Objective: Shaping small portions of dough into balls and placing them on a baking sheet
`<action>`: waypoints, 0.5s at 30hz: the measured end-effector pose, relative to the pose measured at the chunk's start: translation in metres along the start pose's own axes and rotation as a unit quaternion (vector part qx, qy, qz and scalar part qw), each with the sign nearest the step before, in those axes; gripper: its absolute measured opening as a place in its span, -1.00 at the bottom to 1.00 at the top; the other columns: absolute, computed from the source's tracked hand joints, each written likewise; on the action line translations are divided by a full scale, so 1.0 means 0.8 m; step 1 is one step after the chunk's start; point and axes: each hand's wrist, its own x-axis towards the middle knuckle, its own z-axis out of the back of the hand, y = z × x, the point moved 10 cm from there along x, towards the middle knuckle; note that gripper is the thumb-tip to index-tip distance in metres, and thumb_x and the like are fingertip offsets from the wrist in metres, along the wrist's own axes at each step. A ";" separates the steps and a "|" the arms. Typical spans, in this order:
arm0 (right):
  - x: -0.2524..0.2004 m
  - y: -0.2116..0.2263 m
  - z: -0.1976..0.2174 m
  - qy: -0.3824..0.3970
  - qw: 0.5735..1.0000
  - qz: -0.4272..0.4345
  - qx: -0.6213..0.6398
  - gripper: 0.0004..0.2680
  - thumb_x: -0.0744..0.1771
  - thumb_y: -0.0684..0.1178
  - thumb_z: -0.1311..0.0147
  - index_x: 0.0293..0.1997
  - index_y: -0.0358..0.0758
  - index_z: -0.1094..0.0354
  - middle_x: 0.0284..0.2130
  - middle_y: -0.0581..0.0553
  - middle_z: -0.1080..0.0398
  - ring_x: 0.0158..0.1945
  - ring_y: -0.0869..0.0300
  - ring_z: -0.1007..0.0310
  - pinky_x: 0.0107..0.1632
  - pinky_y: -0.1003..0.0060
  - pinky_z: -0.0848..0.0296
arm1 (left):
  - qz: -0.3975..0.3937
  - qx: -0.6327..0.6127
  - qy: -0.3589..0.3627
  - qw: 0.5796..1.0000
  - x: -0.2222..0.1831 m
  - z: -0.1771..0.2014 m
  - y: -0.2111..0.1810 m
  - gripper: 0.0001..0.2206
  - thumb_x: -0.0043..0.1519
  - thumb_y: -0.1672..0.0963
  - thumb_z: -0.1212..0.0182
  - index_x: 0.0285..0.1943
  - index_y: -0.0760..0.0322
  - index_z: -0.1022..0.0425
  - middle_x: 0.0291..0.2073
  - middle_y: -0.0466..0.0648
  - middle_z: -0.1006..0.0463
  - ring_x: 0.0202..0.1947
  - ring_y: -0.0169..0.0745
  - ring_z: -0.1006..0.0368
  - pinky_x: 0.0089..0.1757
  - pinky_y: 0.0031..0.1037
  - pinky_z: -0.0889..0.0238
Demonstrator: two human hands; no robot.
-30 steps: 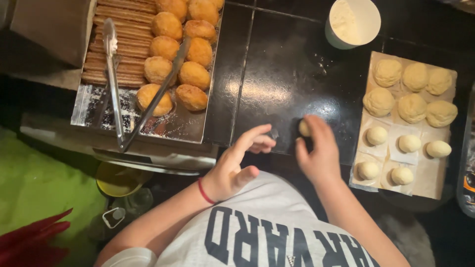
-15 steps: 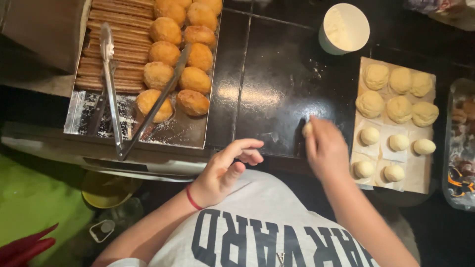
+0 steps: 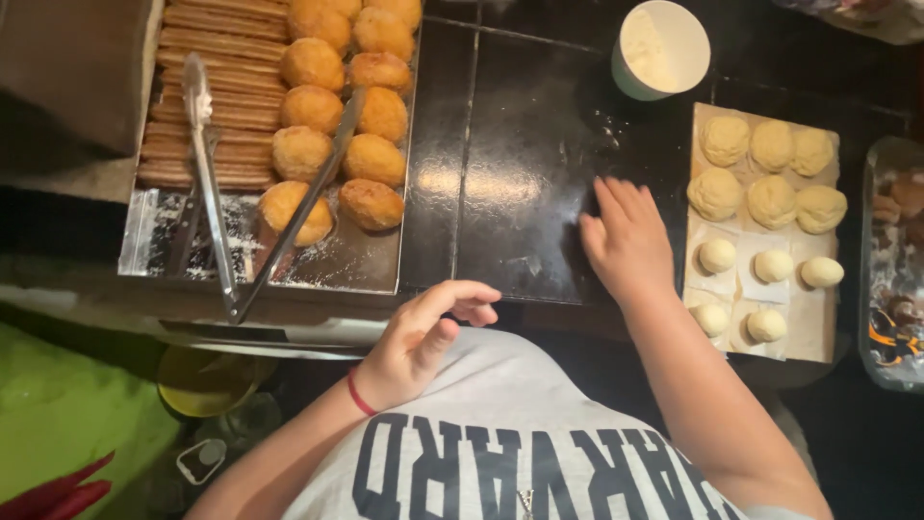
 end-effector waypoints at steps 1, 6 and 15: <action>-0.015 0.012 0.024 0.001 1.000 -0.003 -0.003 -0.63 0.42 0.07 -0.24 0.34 -0.35 -0.52 0.20 -0.35 -0.55 0.30 -0.15 -0.52 0.49 -0.04 -0.31 | 0.000 -0.003 0.004 1.000 -0.002 0.003 0.004 -0.23 0.42 -0.30 0.22 0.31 0.33 -0.55 -0.06 0.10 -0.74 -0.02 -0.01 -0.69 0.11 -0.20 -0.48; -0.079 0.080 0.065 0.042 0.985 0.011 0.169 -0.71 0.38 -0.06 -0.14 0.26 -0.15 -0.57 0.20 -0.30 -0.55 0.31 -0.19 -0.50 0.48 -0.05 -0.34 | 0.030 -0.002 -0.029 0.999 -0.012 0.021 0.018 -0.23 0.42 -0.30 0.23 0.28 0.35 -0.57 -0.08 0.13 -0.74 -0.03 0.01 -0.69 0.09 -0.19 -0.48; 0.033 0.055 0.008 0.002 0.999 -0.005 0.053 -0.56 0.37 0.02 -0.35 0.41 -0.35 -0.43 0.32 -0.39 -0.45 0.43 -0.23 -0.37 0.57 -0.09 -0.09 | -0.003 -0.012 -0.004 1.000 0.014 0.004 -0.002 -0.23 0.43 -0.30 0.22 0.25 0.36 -0.58 -0.10 0.13 -0.72 -0.05 0.00 -0.69 0.08 -0.21 -0.49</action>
